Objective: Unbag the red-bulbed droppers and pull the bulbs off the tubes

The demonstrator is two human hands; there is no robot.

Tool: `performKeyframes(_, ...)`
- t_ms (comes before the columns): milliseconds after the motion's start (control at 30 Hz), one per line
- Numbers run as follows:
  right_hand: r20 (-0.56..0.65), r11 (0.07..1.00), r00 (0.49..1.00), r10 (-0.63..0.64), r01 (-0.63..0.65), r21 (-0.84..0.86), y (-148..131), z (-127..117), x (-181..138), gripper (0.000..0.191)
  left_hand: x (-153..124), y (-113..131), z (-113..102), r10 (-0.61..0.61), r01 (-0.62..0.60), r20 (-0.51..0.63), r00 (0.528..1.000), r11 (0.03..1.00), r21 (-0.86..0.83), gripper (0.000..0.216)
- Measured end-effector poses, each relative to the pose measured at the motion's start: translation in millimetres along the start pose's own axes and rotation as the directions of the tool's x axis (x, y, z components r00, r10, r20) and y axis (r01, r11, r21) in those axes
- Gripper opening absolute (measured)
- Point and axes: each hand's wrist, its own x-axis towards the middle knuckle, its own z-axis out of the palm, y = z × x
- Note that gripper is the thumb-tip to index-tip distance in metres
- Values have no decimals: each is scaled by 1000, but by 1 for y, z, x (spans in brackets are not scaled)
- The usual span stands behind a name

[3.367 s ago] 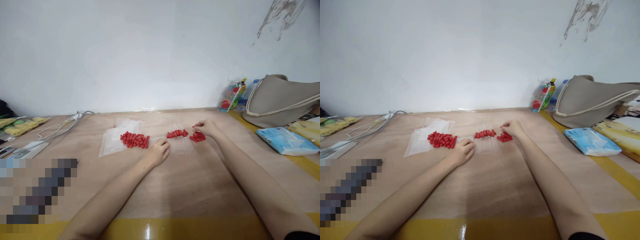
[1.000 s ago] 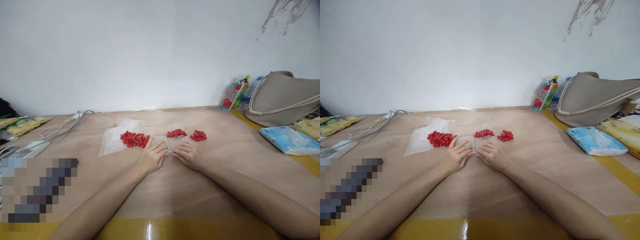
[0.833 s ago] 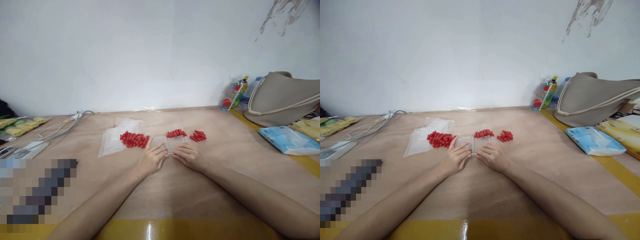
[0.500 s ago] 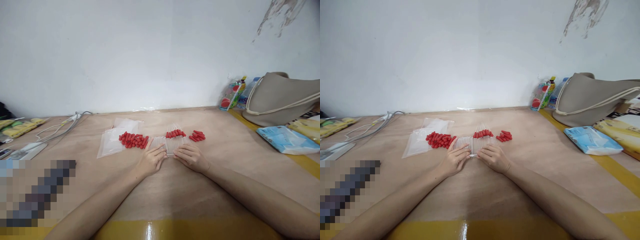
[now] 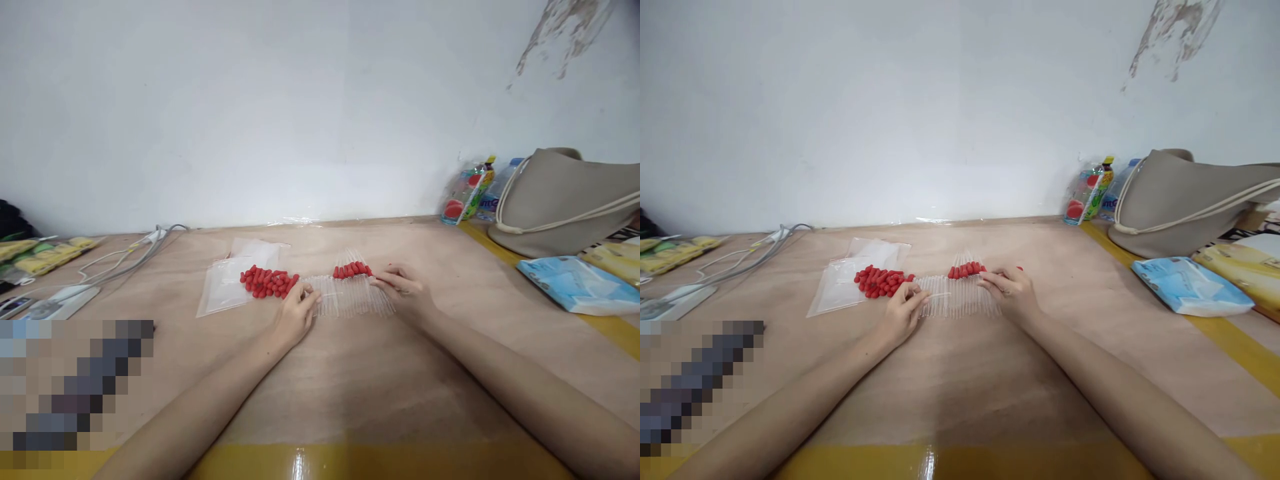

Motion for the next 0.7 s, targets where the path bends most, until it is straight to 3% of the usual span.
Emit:
performKeyframes(167,117,958,953,279,-285,39,23,1,25,23,13,-1,6,7,-6,-36,999,1000,20,29)
performKeyframes(267,155,846,834,530,-533,-24,44,-2,43,33,20,4,10,85,-86,-70,994,996,-15,27)
performKeyframes(333,197,768,747,635,-638,-57,56,-4,50,31,24,9,14,126,-128,-73,989,991,-25,25)
performKeyframes(467,312,701,643,699,-703,-122,66,-11,49,22,28,19,21,153,-154,-29,988,987,-49,19)
performKeyframes(700,461,701,571,679,-691,-178,71,-16,43,13,26,22,24,144,-135,107,984,987,-86,15)
